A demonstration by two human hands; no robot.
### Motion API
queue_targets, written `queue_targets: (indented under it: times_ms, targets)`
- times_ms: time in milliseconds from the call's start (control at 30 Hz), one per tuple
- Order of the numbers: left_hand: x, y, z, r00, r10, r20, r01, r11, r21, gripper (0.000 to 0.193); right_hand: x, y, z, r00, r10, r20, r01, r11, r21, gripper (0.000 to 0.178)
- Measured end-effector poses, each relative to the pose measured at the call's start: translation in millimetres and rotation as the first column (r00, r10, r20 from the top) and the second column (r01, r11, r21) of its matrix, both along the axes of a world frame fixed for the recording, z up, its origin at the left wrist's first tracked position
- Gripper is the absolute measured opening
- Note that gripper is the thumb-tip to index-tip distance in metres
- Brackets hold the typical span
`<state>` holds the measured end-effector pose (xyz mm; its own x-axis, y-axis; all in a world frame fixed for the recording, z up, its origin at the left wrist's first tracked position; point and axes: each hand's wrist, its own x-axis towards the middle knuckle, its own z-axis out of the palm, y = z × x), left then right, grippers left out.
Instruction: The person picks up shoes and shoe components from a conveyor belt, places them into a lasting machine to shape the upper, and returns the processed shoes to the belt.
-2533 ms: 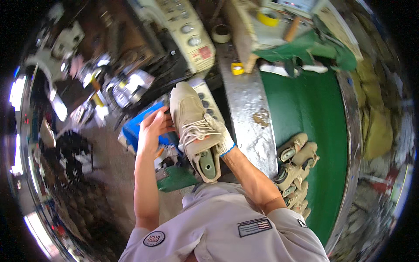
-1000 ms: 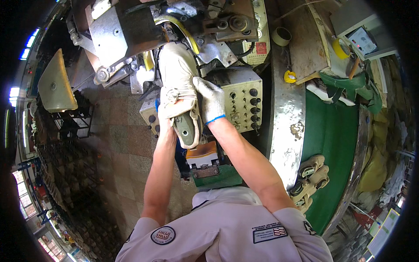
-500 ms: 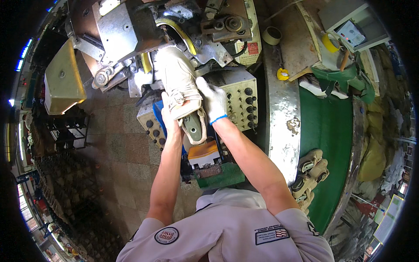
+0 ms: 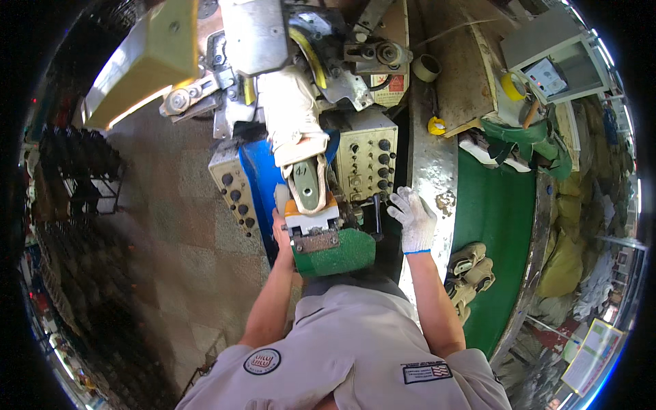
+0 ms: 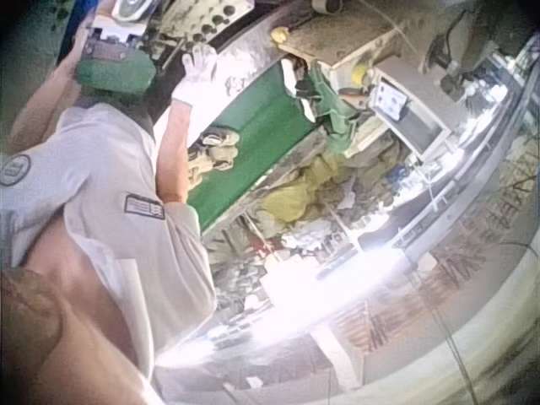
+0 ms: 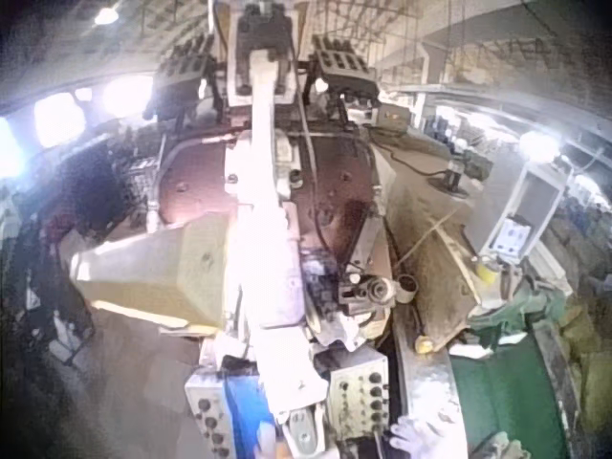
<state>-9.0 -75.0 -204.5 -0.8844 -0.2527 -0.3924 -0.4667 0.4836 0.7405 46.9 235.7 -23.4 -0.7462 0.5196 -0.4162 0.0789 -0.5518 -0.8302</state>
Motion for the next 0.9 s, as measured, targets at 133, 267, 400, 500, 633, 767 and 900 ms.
queue_targets:
  times_ms: [133, 267, 400, 500, 633, 767, 900]
  targets:
    - [0, -16, -2, 0.981, -0.096, -0.167, 0.084, 0.994, -0.073, 0.071, -4, -9, 9, 0.997, 0.075, 0.003, -0.075, 0.997, -0.020, 0.043]
    - [5, -31, 43, 0.995, -0.094, -0.041, 0.099, 0.985, 0.143, 0.064, 0, -8, 14, 0.983, 0.182, -0.026, -0.183, 0.983, -0.016, 0.043]
    - [12, -67, 132, 0.997, -0.073, -0.035, 0.081, 0.892, 0.446, 0.055, 8, -9, 33, 0.958, 0.264, -0.112, -0.266, 0.964, -0.006, 0.040]
    - [5, -88, 245, 0.988, -0.138, -0.074, 0.151, 0.965, 0.216, 0.046, 11, -20, 56, 0.927, 0.336, -0.165, -0.327, 0.941, 0.081, 0.038]
    - [2, -79, 359, 0.937, -0.173, -0.305, 0.273, 0.905, 0.325, 0.059, -1, -47, 100, 0.778, 0.555, -0.293, -0.563, 0.824, 0.064, 0.048]
    - [-9, 8, 376, 0.847, -0.240, -0.475, 0.458, 0.783, 0.421, 0.048, -4, -67, 95, 0.660, 0.394, -0.640, -0.687, 0.662, -0.301, 0.062]
    - [-16, 86, 362, 0.764, -0.213, -0.608, 0.309, 0.950, 0.055, 0.038, 25, -1, 64, 0.854, 0.217, -0.474, -0.493, 0.633, -0.598, 0.043]
